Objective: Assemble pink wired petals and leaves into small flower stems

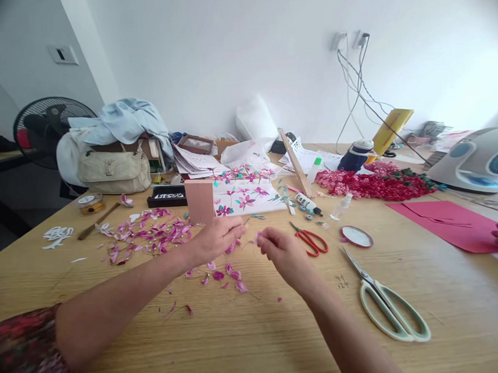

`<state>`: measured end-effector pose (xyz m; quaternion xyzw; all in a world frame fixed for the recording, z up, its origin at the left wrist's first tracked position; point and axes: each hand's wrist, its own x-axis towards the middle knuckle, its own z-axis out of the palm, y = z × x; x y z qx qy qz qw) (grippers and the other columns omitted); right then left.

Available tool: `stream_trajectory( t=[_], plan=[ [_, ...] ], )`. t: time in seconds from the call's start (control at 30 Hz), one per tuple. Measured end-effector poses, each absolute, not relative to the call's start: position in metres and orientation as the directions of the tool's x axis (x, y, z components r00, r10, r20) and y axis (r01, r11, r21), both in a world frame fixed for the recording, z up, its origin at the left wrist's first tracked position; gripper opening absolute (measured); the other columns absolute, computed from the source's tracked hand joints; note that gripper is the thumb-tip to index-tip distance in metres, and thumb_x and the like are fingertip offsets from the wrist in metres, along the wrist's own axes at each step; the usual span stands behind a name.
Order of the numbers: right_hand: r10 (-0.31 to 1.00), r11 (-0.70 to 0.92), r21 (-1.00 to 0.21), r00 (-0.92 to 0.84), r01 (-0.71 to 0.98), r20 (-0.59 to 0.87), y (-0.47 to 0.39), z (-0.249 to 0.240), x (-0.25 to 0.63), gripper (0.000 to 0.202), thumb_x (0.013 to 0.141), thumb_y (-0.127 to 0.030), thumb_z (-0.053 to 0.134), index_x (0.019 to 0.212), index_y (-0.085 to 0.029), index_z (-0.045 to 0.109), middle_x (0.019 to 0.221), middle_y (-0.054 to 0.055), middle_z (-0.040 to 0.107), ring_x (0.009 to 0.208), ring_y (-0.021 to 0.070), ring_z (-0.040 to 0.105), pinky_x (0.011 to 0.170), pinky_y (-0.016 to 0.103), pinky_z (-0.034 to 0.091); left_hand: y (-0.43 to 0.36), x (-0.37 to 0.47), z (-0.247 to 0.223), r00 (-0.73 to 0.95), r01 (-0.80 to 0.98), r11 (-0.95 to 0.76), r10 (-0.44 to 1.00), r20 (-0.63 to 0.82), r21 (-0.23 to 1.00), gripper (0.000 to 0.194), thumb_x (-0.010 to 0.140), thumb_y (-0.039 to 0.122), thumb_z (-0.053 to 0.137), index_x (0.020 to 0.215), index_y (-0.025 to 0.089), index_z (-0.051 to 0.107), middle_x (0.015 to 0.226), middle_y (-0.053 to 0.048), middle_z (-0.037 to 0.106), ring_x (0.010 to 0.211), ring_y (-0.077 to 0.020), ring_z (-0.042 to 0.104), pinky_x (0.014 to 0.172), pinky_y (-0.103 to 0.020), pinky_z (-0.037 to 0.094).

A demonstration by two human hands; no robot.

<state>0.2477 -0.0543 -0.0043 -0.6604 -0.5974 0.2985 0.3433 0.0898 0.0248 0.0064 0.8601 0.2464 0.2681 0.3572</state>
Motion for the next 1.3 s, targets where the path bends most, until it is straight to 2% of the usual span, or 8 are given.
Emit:
stream_trajectory(
  t=[0.1,0.17,0.27,0.33,0.47,0.63,0.93,1.3],
  plan=[
    [0.980,-0.162,-0.724,0.024,0.671,-0.198,-0.060,-0.028,0.274,0.026,0.078,-0.038,0.041,0.063,-0.018,0.047,0.058,-0.001,0.048,0.054,0.0122,0.044,0.051,0.023,0.033,0.034,0.083,0.004,0.738,0.292,-0.580,0.642,0.206,0.761,0.026,0.083,0.034,0.039,0.067,0.016,0.047,0.054,0.005,0.040,0.053,-0.0082,0.039,0.050,-0.020,0.028],
    [0.953,-0.192,-0.585,0.006,0.788,-0.304,-0.060,-0.041,0.286,0.025,0.078,-0.033,0.041,0.060,-0.017,0.047,0.056,-0.001,0.049,0.052,0.0115,0.044,0.049,0.023,0.030,0.040,0.078,0.002,0.744,0.329,-0.526,0.656,0.128,0.784,0.022,0.082,0.032,0.041,0.070,0.016,0.049,0.053,0.005,0.041,0.051,-0.0080,0.039,0.049,-0.019,0.028],
    [0.941,-0.194,-0.363,0.069,0.911,-0.330,-0.058,-0.047,0.293,0.025,0.075,-0.027,0.045,0.052,-0.016,0.046,0.050,-0.001,0.047,0.048,0.0104,0.041,0.046,0.023,0.024,0.045,0.074,-0.001,0.740,0.367,-0.455,0.672,0.042,0.811,0.020,0.078,0.032,0.044,0.068,0.015,0.048,0.055,0.005,0.044,0.050,-0.0082,0.041,0.047,-0.019,0.029],
    [0.942,-0.212,-0.307,0.110,0.928,-0.317,-0.056,-0.044,0.294,0.026,0.073,-0.028,0.049,0.049,-0.016,0.047,0.049,0.000,0.048,0.047,0.0108,0.040,0.045,0.024,0.022,0.048,0.071,-0.003,0.732,0.386,-0.436,0.681,0.018,0.813,0.020,0.077,0.032,0.045,0.065,0.015,0.047,0.055,0.004,0.043,0.049,-0.0080,0.040,0.047,-0.019,0.029],
    [0.937,-0.234,-0.343,0.117,0.910,-0.329,-0.056,-0.036,0.300,0.023,0.072,-0.031,0.052,0.055,-0.015,0.054,0.054,0.002,0.055,0.049,0.0123,0.046,0.044,0.023,0.026,0.055,0.062,-0.004,0.717,0.434,-0.457,0.697,0.010,0.776,0.017,0.074,0.027,0.044,0.063,0.014,0.048,0.055,0.004,0.042,0.049,-0.0073,0.036,0.047,-0.019,0.026],
    [0.920,-0.193,-0.442,0.005,0.876,-0.391,-0.055,-0.025,0.312,0.016,0.068,-0.015,0.046,0.064,-0.016,0.061,0.060,0.003,0.062,0.051,0.0131,0.053,0.044,0.021,0.032,0.065,0.050,-0.006,0.728,0.435,-0.493,0.685,0.027,0.753,0.018,0.075,0.028,0.045,0.063,0.014,0.048,0.056,0.004,0.041,0.051,-0.0075,0.035,0.049,-0.019,0.026],
    [0.975,-0.175,-0.351,0.112,0.920,-0.192,-0.040,0.002,0.307,0.019,0.067,-0.011,0.047,0.071,-0.018,0.064,0.064,0.002,0.062,0.055,0.0136,0.055,0.048,0.022,0.032,0.062,0.040,0.006,0.738,0.437,-0.510,0.674,0.029,0.741,0.019,0.076,0.029,0.044,0.064,0.015,0.047,0.059,0.003,0.043,0.055,-0.0086,0.038,0.051,-0.019,0.027],
    [0.998,0.017,-0.308,-0.036,0.951,-0.055,0.007,-0.033,0.242,0.011,0.075,-0.023,0.052,0.072,-0.019,0.061,0.069,0.002,0.061,0.066,0.0154,0.053,0.054,0.023,0.030,0.055,0.044,0.013,0.736,0.419,-0.498,0.676,0.037,0.759,0.019,0.077,0.028,0.044,0.066,0.014,0.050,0.057,0.004,0.042,0.052,-0.0076,0.036,0.049,-0.019,0.026]
  ],
)
